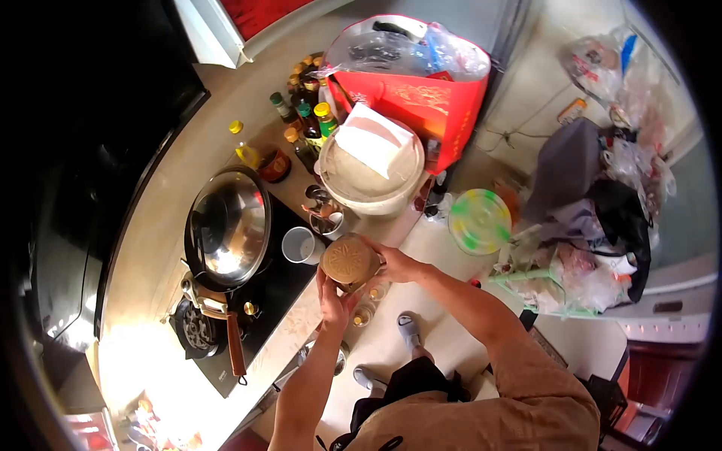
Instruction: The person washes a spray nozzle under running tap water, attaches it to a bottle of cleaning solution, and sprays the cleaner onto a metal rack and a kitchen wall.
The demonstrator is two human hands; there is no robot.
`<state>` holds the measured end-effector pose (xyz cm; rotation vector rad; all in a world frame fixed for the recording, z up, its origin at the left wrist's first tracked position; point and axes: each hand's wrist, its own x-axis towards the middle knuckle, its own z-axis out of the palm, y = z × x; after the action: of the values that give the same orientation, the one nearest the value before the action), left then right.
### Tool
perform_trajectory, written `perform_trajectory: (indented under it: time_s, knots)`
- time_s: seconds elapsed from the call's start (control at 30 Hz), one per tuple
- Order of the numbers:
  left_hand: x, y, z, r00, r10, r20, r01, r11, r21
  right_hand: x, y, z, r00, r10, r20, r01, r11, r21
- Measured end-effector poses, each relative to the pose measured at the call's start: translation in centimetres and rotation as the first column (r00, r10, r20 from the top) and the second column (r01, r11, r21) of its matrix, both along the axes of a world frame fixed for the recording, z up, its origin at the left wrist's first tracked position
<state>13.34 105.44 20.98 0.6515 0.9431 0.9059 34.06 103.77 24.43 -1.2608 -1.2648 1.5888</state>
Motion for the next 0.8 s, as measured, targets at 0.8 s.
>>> perform_trajectory:
  time_s: [0.8]
  knots:
    - [6.3, 3.2, -4.5, 0.903, 0.374, -0.210, -0.363, 0.928, 0.090, 2.1, 3.1, -8.0, 0.935, -0.346, 0.079, 0.325, 0.924, 0.201]
